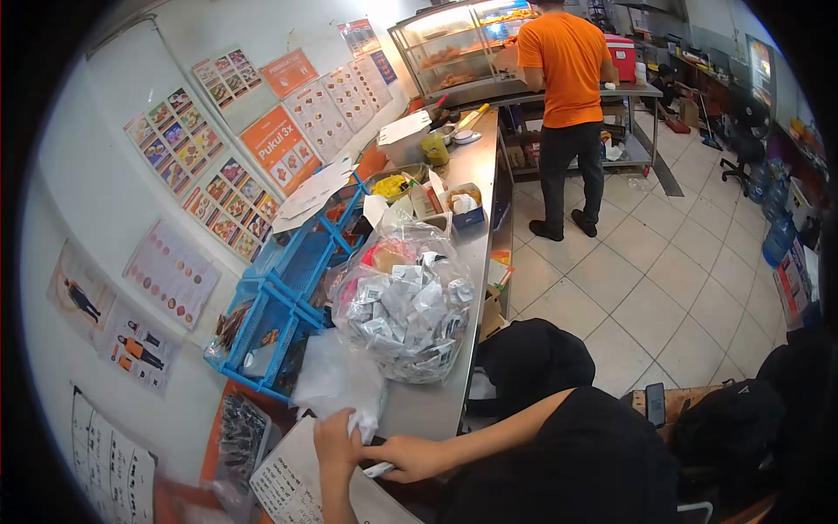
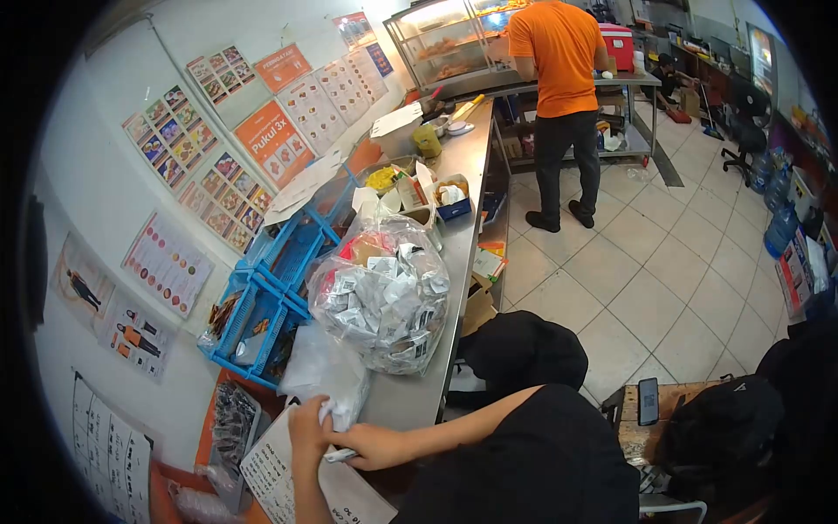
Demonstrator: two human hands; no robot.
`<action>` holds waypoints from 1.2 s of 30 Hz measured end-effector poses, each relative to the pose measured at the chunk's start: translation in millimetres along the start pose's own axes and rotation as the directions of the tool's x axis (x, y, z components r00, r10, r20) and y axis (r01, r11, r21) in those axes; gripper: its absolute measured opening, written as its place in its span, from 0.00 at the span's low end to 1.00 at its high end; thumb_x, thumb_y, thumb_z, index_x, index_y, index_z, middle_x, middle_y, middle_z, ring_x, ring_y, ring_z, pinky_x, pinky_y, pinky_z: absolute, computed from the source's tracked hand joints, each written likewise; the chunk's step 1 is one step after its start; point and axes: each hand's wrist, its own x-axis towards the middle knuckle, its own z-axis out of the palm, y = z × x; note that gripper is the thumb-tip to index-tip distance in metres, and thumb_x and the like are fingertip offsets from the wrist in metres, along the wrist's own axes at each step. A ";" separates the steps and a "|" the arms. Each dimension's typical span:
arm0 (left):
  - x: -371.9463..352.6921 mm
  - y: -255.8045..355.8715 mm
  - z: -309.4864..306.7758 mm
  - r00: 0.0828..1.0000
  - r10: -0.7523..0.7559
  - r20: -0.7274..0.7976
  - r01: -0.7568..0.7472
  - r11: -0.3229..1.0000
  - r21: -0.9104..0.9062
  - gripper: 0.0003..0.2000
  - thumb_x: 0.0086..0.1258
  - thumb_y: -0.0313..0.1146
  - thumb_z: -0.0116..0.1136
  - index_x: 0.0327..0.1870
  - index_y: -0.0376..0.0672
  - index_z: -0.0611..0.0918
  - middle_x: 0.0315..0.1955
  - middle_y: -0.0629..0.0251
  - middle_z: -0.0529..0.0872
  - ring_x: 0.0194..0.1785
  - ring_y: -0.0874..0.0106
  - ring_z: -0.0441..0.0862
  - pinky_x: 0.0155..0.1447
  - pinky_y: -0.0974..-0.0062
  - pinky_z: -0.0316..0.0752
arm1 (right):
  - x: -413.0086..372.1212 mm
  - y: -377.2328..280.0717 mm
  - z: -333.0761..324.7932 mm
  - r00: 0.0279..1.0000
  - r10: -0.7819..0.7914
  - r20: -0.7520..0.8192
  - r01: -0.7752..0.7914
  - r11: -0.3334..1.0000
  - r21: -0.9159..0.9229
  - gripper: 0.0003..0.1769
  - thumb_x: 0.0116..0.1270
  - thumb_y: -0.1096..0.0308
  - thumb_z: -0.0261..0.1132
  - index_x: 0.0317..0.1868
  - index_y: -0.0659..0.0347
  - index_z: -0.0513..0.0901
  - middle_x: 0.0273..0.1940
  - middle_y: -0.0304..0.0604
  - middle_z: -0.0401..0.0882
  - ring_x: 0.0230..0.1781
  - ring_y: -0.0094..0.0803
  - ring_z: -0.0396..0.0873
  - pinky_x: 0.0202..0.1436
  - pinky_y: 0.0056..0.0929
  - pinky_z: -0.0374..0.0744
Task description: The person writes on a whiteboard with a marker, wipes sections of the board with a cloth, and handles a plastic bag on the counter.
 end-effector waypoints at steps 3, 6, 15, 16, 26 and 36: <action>-42.3 5.5 28.7 0.970 -0.243 -0.007 0.232 0.934 -0.272 0.11 0.55 0.26 0.58 0.40 0.36 0.80 0.34 0.51 0.84 0.41 0.55 0.81 0.48 0.62 0.72 | -23.0 23.4 1.3 0.978 0.179 0.106 -0.175 0.984 -0.043 0.18 0.58 0.71 0.62 0.50 0.59 0.76 0.30 0.53 0.79 0.32 0.52 0.79 0.36 0.44 0.74; -80.4 14.3 62.9 0.877 -0.473 0.082 0.436 0.712 -0.550 0.08 0.57 0.25 0.57 0.37 0.33 0.81 0.31 0.51 0.84 0.38 0.60 0.82 0.46 0.68 0.74 | -38.2 38.6 7.8 0.972 0.236 0.013 -0.233 0.964 -0.127 0.11 0.59 0.69 0.62 0.42 0.62 0.78 0.31 0.53 0.80 0.33 0.50 0.79 0.36 0.43 0.74; -142.6 45.6 110.0 0.658 -0.721 0.216 0.495 0.198 -0.846 0.05 0.62 0.24 0.56 0.37 0.35 0.78 0.32 0.65 0.80 0.37 0.76 0.75 0.45 0.78 0.71 | -22.1 45.6 23.2 0.950 0.285 -0.126 -0.283 0.958 0.037 0.15 0.66 0.61 0.58 0.32 0.68 0.76 0.33 0.56 0.75 0.34 0.52 0.77 0.39 0.42 0.74; -147.6 40.7 111.0 0.667 -0.723 0.180 0.508 0.265 -0.820 0.04 0.63 0.24 0.55 0.37 0.35 0.78 0.32 0.65 0.80 0.37 0.76 0.75 0.45 0.78 0.70 | -22.0 43.3 22.1 0.946 0.299 -0.124 -0.294 0.954 0.053 0.15 0.66 0.62 0.58 0.33 0.68 0.75 0.33 0.55 0.74 0.34 0.52 0.76 0.39 0.42 0.74; -147.9 31.7 95.6 0.692 -0.688 0.218 0.285 -0.017 -0.958 0.01 0.68 0.25 0.52 0.37 0.40 0.74 0.32 0.68 0.76 0.36 0.78 0.74 0.42 0.80 0.70 | -33.7 51.9 31.2 0.960 0.280 -0.021 -0.278 0.958 0.078 0.14 0.62 0.62 0.63 0.39 0.65 0.74 0.35 0.54 0.76 0.38 0.50 0.77 0.40 0.41 0.73; -131.7 57.4 88.3 0.686 -0.680 0.259 0.180 -0.187 -0.966 0.10 0.74 0.36 0.47 0.40 0.38 0.76 0.33 0.63 0.79 0.39 0.72 0.78 0.45 0.73 0.75 | -34.7 50.0 28.8 0.967 0.256 0.010 -0.256 0.967 0.007 0.12 0.60 0.65 0.64 0.37 0.64 0.73 0.28 0.53 0.78 0.32 0.50 0.79 0.35 0.41 0.74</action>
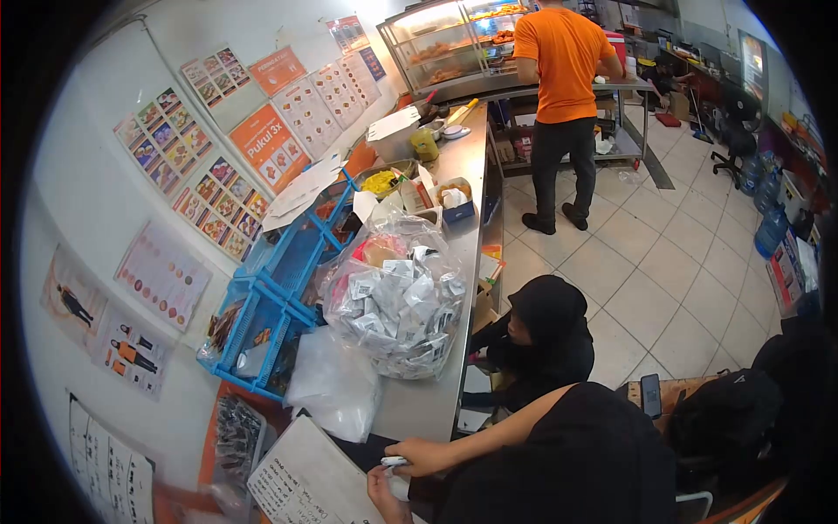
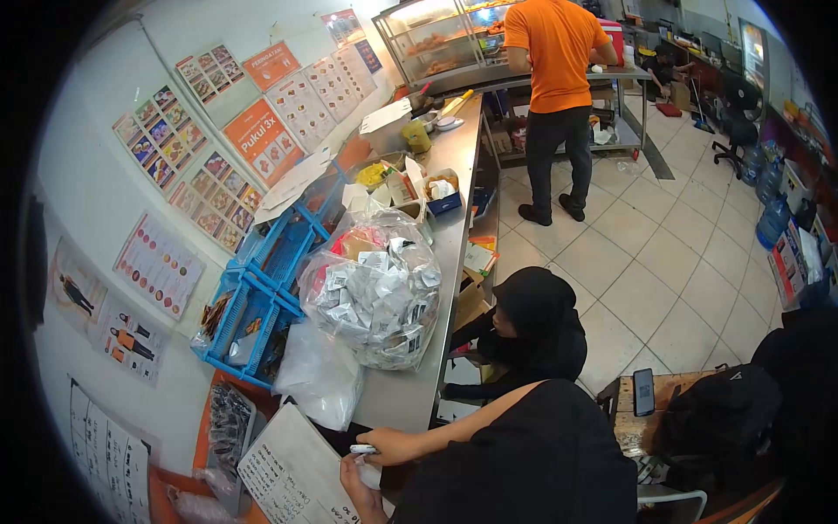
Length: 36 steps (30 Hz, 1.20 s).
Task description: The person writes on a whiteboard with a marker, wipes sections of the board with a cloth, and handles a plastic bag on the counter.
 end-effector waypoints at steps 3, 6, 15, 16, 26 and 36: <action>-5.1 20.9 8.2 0.981 -0.187 -0.058 0.157 0.930 -0.333 0.16 0.74 0.42 0.45 0.40 0.36 0.77 0.35 0.61 0.80 0.41 0.68 0.79 0.47 0.67 0.76 | 0.1 -6.1 -1.3 0.999 0.032 -0.004 -0.032 0.999 0.034 0.11 0.60 0.67 0.64 0.38 0.63 0.73 0.29 0.53 0.78 0.32 0.50 0.79 0.35 0.41 0.74; 2.8 7.3 -9.1 0.980 -0.186 -0.077 0.150 0.930 -0.336 0.17 0.73 0.43 0.45 0.40 0.36 0.77 0.38 0.59 0.80 0.43 0.66 0.80 0.51 0.65 0.75 | 1.2 -4.3 -0.5 1.000 0.024 -0.008 -0.024 0.998 0.050 0.10 0.59 0.68 0.64 0.38 0.63 0.73 0.29 0.52 0.79 0.32 0.49 0.79 0.36 0.41 0.74; 0.9 -0.3 10.2 0.996 -0.024 -0.085 0.020 0.998 -0.052 0.10 0.63 0.16 0.47 0.44 0.34 0.76 0.42 0.58 0.80 0.45 0.69 0.79 0.52 0.74 0.74 | 4.4 -5.8 -1.0 1.000 0.000 0.023 -0.001 0.999 0.050 0.12 0.60 0.64 0.65 0.37 0.64 0.76 0.31 0.52 0.80 0.34 0.49 0.80 0.37 0.39 0.75; -1.6 2.3 10.7 0.986 -0.020 -0.163 0.017 1.000 -0.020 0.11 0.62 0.15 0.46 0.43 0.34 0.77 0.42 0.58 0.80 0.44 0.69 0.79 0.50 0.74 0.74 | 7.8 -6.1 -2.3 0.999 -0.027 0.038 0.024 0.997 0.074 0.13 0.60 0.63 0.66 0.37 0.64 0.77 0.32 0.53 0.80 0.34 0.49 0.80 0.37 0.38 0.75; -49.9 39.4 -13.4 0.961 0.096 -0.261 -0.031 0.970 0.242 0.13 0.73 0.34 0.45 0.53 0.40 0.76 0.33 0.64 0.82 0.40 0.77 0.77 0.47 0.78 0.71 | 58.4 -35.9 8.8 0.895 0.301 0.329 -0.401 0.866 0.298 0.26 0.75 0.54 0.48 0.28 0.66 0.79 0.22 0.41 0.77 0.21 0.23 0.73 0.23 0.25 0.69; -149.0 36.0 -7.9 0.862 0.271 -0.428 0.033 0.813 0.581 0.10 0.73 0.35 0.48 0.41 0.37 0.75 0.32 0.55 0.78 0.36 0.59 0.78 0.41 0.66 0.71 | 41.9 -46.6 89.3 0.492 0.185 0.851 -0.596 0.784 0.175 0.10 0.65 0.65 0.64 0.29 0.59 0.74 0.20 0.36 0.75 0.13 0.18 0.71 0.14 0.14 0.66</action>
